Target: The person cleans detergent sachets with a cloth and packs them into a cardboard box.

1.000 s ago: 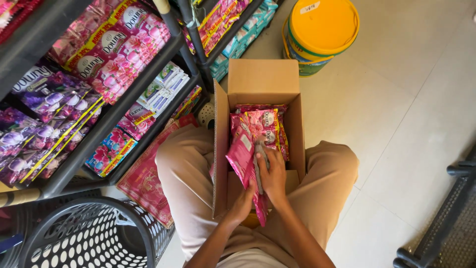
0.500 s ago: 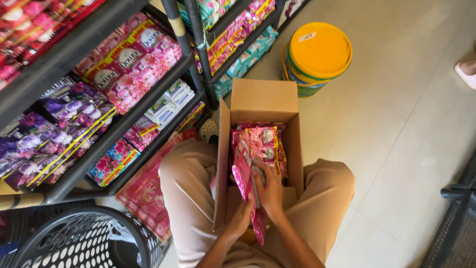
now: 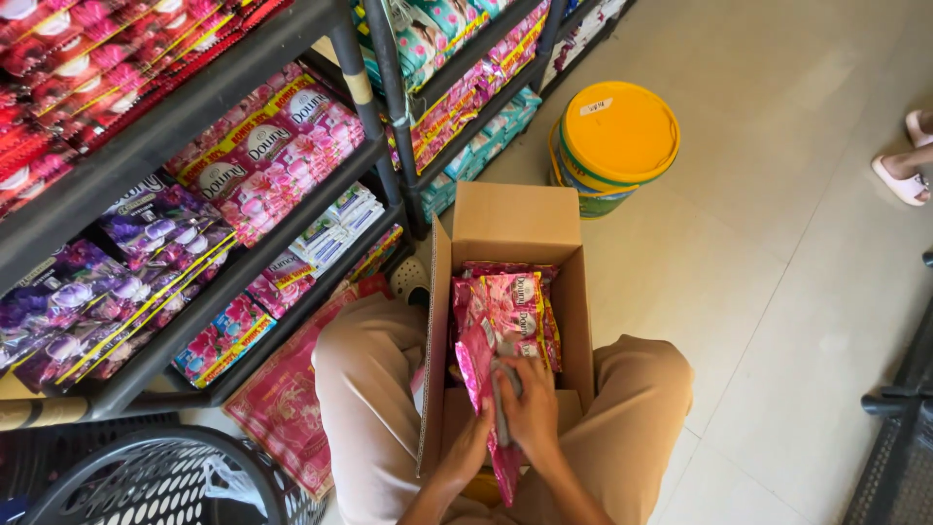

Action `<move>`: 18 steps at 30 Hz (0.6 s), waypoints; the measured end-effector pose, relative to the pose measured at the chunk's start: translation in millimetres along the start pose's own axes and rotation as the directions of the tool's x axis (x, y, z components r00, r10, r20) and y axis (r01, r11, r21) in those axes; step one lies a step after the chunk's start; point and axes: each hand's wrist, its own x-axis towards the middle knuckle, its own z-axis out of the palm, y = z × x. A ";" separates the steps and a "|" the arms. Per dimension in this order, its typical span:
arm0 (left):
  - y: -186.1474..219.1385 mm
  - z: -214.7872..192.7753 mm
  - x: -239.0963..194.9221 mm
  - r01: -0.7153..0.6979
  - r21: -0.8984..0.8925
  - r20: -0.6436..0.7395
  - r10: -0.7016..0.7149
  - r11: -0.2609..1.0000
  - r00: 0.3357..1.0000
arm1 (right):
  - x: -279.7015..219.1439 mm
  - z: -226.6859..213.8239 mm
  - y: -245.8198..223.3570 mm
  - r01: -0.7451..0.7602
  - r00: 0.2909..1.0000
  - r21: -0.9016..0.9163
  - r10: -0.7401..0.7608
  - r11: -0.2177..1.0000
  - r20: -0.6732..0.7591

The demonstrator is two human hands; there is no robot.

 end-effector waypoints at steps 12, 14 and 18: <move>28.1 -10.4 -4.0 0.038 0.011 0.015 -0.038 0.999 0.999 | 0.1 3.7 6.0 -0.042 0.999 0.039 0.041 0.998 0.011; 22.3 -15.7 2.3 0.062 -0.199 -0.060 -0.076 0.978 0.995 | -10.9 0.3 -8.1 -0.044 0.999 0.031 0.043 0.999 0.016; 20.3 -41.5 15.7 0.079 -0.629 -0.153 -0.222 0.774 0.963 | -20.7 3.5 -22.2 0.029 0.997 0.055 -0.033 0.998 0.070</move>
